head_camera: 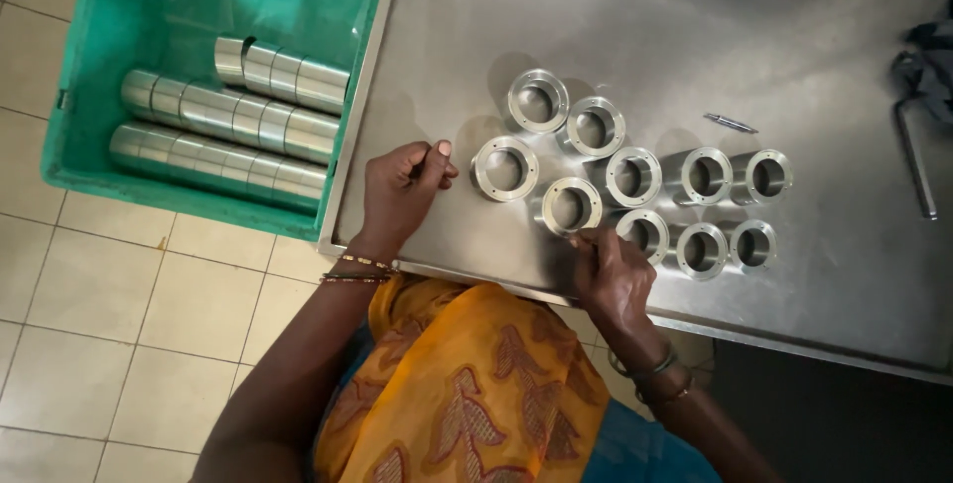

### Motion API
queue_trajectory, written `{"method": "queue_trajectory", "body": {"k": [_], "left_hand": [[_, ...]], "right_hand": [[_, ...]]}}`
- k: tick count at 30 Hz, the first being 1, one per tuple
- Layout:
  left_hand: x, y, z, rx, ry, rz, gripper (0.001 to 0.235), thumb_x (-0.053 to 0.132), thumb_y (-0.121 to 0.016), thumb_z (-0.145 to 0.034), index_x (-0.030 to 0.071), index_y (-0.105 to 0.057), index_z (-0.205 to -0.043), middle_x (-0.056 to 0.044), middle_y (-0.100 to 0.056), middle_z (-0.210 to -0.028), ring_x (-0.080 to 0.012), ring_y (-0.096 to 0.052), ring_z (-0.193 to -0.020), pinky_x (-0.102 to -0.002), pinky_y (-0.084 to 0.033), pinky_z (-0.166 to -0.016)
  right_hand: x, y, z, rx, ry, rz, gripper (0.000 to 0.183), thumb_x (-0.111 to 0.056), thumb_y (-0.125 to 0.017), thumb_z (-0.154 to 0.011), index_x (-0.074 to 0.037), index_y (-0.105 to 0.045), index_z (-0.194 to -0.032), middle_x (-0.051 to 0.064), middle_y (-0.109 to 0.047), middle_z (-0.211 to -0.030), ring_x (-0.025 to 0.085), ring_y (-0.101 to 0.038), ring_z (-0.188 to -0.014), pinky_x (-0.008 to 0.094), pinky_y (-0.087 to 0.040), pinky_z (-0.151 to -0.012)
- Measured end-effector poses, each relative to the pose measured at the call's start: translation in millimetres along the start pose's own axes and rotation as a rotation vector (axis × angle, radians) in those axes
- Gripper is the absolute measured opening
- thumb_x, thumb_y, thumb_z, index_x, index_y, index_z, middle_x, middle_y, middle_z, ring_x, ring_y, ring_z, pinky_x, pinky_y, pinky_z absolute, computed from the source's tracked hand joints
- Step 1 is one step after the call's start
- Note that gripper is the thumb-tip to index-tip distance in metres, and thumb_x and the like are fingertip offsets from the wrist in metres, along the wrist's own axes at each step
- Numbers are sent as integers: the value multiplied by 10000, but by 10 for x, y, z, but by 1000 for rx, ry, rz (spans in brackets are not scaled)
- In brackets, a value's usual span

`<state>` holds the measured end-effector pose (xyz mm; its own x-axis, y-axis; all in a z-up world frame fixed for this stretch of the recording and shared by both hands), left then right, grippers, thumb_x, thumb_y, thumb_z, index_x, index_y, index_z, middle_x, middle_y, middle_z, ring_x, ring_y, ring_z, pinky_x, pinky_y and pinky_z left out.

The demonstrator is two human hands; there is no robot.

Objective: Assembling small metal ring-shaped components on a stainless steel work surface.

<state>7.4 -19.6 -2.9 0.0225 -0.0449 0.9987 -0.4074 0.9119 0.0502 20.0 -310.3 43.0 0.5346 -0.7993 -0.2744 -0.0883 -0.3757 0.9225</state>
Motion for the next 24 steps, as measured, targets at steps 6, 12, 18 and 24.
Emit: {"method": "queue_trajectory", "body": {"k": [6,12,18,24], "left_hand": [[-6,-19,-41,5,-34,-16,330,212,-685,-1019,-1,-675,-766,-46,-744,-734,-81,-701,-617,-224,-560,-570],[-74,-36,-39,4,8,17,347,217,-675,-1030,-8,-675,-765,-46,-741,-733,-75,-689,-619,-225,-555,-577],[-75,-12,-53,-5,41,21,326,224,-676,-1022,-5,-710,-792,-44,-737,-726,-70,-684,-621,-225,-558,-584],[-83,-6,-63,-7,71,76,315,214,-681,-1023,-9,-702,-802,-54,-733,-743,-79,-676,-633,-233,-562,-597]], "right_hand": [[-7,212,-446,-176,-84,-49,90,-178,-724,-969,-90,-704,-975,83,-715,-709,213,-657,-559,371,-490,-508],[-77,138,-695,-13,-65,-202,151,-221,-712,-1000,-77,-686,-1034,100,-732,-895,205,-709,-693,343,-541,-577],[-92,41,-695,-29,-58,-94,123,-204,-733,-984,-89,-695,-1004,121,-695,-850,293,-684,-700,424,-506,-585],[-148,-123,-564,25,-76,-13,95,-189,-725,-970,-104,-688,-989,125,-661,-776,295,-644,-636,433,-483,-562]]}}
Point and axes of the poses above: each hand's wrist, its own z-axis away from the middle knuckle, its own y-axis out of the back of the hand, x = y × z, the point moved 1 cm from there along -z, towards the middle knuckle
